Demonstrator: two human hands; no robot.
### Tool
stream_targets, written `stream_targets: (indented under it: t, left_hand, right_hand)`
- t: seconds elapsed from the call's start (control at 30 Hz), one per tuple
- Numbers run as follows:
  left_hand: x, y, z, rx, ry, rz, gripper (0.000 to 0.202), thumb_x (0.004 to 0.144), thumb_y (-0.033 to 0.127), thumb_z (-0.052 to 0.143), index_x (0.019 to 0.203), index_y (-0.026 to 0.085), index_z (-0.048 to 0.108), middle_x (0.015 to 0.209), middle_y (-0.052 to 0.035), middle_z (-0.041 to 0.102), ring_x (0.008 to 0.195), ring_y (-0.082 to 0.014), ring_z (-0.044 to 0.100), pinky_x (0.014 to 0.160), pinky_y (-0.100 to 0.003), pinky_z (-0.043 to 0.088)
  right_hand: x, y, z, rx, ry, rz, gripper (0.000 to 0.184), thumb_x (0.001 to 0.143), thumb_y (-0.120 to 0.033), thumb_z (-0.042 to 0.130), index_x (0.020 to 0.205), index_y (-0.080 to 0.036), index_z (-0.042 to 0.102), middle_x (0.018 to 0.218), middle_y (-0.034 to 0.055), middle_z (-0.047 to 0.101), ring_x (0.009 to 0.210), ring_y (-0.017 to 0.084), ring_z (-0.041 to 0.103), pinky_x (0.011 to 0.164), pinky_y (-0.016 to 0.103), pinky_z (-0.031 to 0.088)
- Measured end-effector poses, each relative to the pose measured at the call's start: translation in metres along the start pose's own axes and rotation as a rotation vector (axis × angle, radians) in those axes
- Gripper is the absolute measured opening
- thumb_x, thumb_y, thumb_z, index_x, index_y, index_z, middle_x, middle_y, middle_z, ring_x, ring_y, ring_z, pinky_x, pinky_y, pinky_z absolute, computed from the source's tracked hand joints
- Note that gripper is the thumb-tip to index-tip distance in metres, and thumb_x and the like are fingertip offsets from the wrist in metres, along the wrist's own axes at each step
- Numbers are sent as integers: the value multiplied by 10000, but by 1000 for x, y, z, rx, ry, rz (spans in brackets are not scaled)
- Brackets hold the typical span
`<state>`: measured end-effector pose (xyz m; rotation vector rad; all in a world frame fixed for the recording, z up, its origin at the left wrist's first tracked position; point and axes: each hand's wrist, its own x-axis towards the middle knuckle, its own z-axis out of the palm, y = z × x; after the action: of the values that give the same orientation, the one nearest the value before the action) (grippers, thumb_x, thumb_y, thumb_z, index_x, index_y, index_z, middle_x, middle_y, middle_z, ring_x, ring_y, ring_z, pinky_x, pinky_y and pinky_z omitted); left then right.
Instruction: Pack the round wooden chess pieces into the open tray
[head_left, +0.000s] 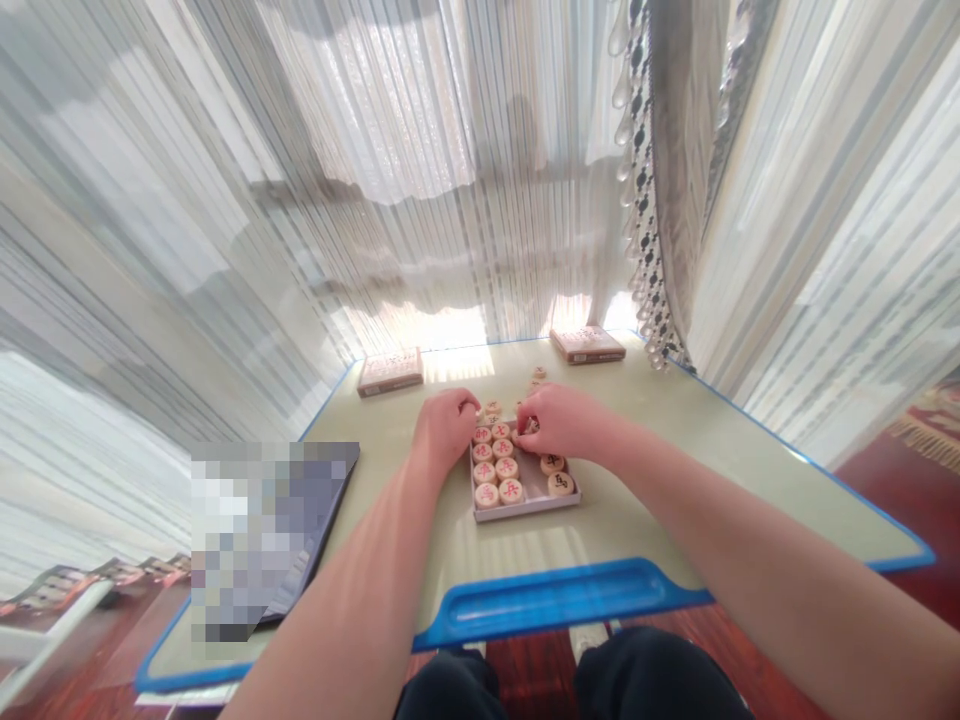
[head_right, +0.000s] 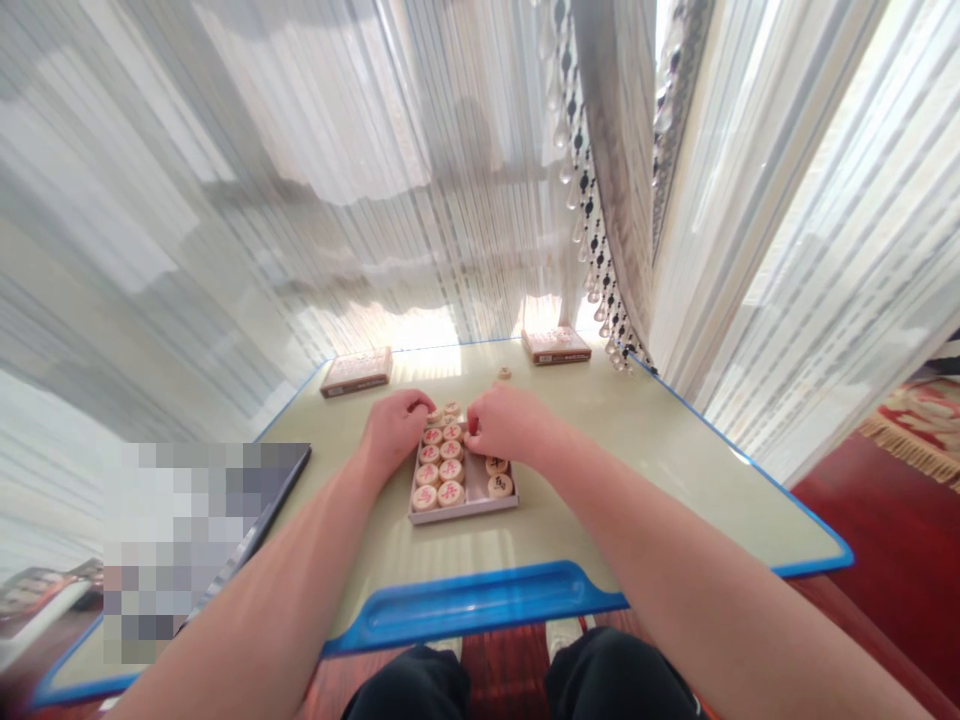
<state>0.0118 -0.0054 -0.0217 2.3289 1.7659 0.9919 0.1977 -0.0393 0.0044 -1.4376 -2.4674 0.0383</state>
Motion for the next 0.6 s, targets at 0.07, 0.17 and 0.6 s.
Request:
stream_targets:
  t: [0.07, 0.17, 0.6]
  left_hand:
    - [0, -1, 0, -3, 6, -4, 300, 707, 212, 387, 710, 209, 688, 766, -12, 694, 770, -169, 600, 761, -253, 449]
    - [0, -2, 1, -17, 21, 1, 298, 704, 207, 381, 695, 207, 679, 756, -14, 688, 760, -167, 596, 745, -254, 445]
    - [1, -6, 1, -78, 80, 8, 301, 705, 177, 394, 824, 173, 670, 906, -52, 669, 791, -175, 585, 797, -289, 457]
  right_hand:
    - [0, -1, 0, 0, 2, 1, 132, 695, -317, 623, 709, -215, 706, 750, 56, 682, 805, 210, 584, 643, 264, 401]
    - [-1, -1, -2, 15, 3, -3, 128, 692, -325, 633, 704, -218, 703, 752, 49, 672, 802, 203, 580, 648, 261, 398]
    - [30, 74, 35, 71, 349, 207, 374, 873, -197, 379, 1182, -164, 587, 1259, 101, 512, 1153, 235, 441, 999, 361, 320]
